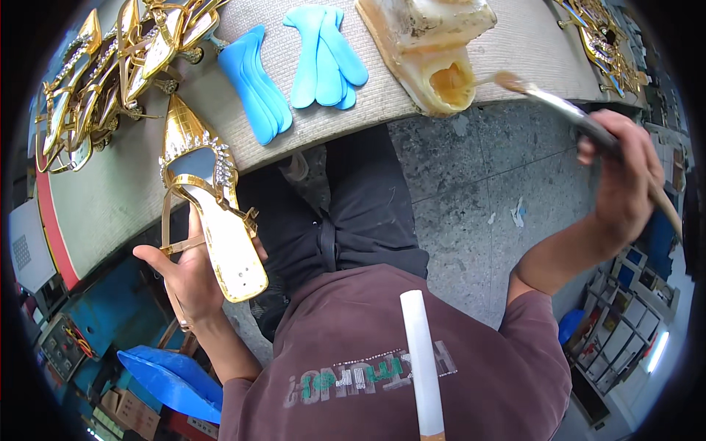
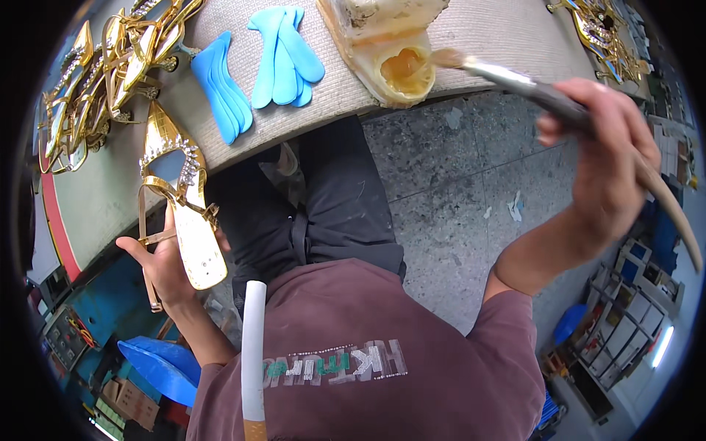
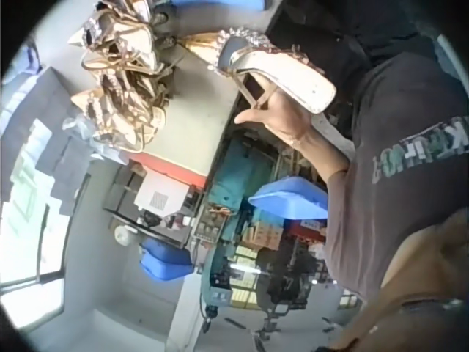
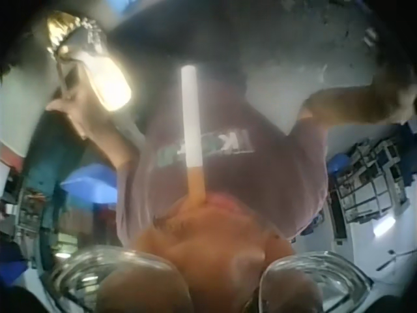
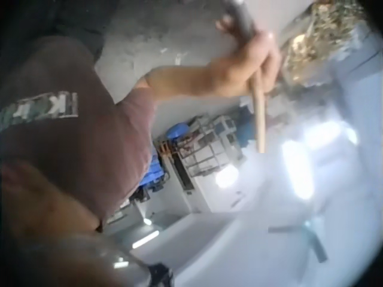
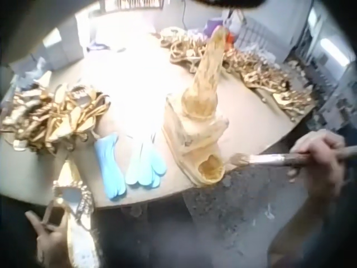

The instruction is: The person applies adhesive to high-heeled shoes with a brush, attaches insole pads inside them, smooths them down using a wooden rod, and brushes adhesive over the insoles.

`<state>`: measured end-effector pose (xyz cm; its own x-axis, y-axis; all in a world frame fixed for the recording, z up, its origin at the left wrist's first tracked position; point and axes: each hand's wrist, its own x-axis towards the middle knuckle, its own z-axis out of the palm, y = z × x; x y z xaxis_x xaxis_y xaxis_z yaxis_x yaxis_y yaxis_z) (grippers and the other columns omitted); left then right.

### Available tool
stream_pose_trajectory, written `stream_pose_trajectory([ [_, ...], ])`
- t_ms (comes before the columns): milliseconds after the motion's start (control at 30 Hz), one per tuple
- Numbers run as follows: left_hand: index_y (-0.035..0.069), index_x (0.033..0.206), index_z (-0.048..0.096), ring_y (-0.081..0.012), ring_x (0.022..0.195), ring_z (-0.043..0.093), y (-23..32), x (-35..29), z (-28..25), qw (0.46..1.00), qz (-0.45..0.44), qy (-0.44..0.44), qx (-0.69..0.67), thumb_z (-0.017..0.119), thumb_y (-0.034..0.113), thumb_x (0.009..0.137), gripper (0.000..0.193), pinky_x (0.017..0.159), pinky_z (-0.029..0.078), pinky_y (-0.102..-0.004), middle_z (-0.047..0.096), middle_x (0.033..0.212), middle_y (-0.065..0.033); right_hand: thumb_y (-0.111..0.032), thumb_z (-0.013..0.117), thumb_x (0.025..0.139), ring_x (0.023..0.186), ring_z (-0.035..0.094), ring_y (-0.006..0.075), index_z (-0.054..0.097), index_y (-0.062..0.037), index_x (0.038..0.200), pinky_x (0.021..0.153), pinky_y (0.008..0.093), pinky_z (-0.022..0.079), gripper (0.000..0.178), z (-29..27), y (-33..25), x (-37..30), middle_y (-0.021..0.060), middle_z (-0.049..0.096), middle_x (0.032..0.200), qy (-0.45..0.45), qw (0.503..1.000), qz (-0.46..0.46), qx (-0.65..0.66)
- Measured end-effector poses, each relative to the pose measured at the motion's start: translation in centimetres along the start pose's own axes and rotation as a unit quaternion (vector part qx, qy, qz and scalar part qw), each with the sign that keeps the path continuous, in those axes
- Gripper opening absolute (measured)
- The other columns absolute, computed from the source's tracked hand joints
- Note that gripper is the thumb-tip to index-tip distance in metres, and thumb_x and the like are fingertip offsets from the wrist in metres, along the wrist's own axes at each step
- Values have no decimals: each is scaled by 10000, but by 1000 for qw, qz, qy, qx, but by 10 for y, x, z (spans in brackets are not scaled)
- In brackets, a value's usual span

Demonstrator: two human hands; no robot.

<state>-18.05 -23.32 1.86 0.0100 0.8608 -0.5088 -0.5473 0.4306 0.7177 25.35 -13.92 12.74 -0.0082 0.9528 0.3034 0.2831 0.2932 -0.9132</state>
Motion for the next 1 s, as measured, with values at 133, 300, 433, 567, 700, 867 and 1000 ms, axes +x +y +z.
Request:
stream_pose_trajectory([
  [133, -26, 1479, 277, -320, 745, 639, -1, 2, -3, 999, -1, -34, -8, 123, 971, 706, 1270, 656, 553, -414, 621, 1039, -219, -144, 525, 1004, 645, 677, 212, 663, 105, 982, 614, 290, 553, 285, 23, 29, -3, 220, 695, 844, 27, 996, 19, -86],
  [300, 15, 1556, 100, -309, 994, 625, -15, 1, -13, 999, 18, -32, -12, 95, 990, 663, 1322, 842, 535, -439, 543, 1243, -181, -206, 567, 998, 545, 545, 163, 618, 6, 846, 575, 273, 477, 265, -19, 27, -20, 128, 625, 721, 40, 990, 82, 107],
  [433, 14, 1570, 27, -208, 1321, 445, -31, 1, 0, 997, 69, 22, 26, 79, 909, 779, 1196, 1050, 411, -313, 308, 1554, -117, -277, 590, 998, 590, 481, 160, 538, -32, 969, 580, 272, 445, 252, -19, 74, -37, 120, 595, 886, 126, 930, 122, 323],
  [567, -6, 1431, 287, -96, 828, 623, -38, 15, 29, 989, 149, 13, 16, 95, 855, 834, 1065, 714, 549, -249, 583, 1018, -59, -273, 605, 989, 693, 497, 166, 502, -15, 1254, 531, 257, 409, 384, 51, 27, -87, 128, 527, 921, 82, 952, -112, 272],
  [700, -12, 1383, 318, -132, 815, 638, -35, 21, 32, 985, 173, 11, -19, 107, 814, 876, 992, 698, 562, -274, 592, 993, -97, -51, 679, 886, 602, 661, 217, 548, 58, 1140, 449, 254, 504, 305, 189, -23, -79, 198, 622, 858, -45, 953, -297, -46],
  [867, -4, 1445, 272, -170, 980, 636, -25, 16, 27, 983, 97, -6, -157, 116, 826, 867, 1023, 843, 546, -302, 582, 1178, -127, 7, 690, 825, 597, 669, 211, 659, 22, 818, 554, 279, 542, 34, 289, 4, -75, 159, 669, 770, -6, 991, -131, 28],
  [1000, -78, 1515, 215, -209, 1281, 480, -17, 14, 17, 994, 48, -19, -98, 182, 872, 848, 1162, 1080, 365, -300, 441, 1455, -158, 5, 765, 771, 598, 652, 199, 666, 4, 738, 542, 272, 518, 103, 323, 34, -57, 93, 652, 679, -13, 993, -115, 28],
])
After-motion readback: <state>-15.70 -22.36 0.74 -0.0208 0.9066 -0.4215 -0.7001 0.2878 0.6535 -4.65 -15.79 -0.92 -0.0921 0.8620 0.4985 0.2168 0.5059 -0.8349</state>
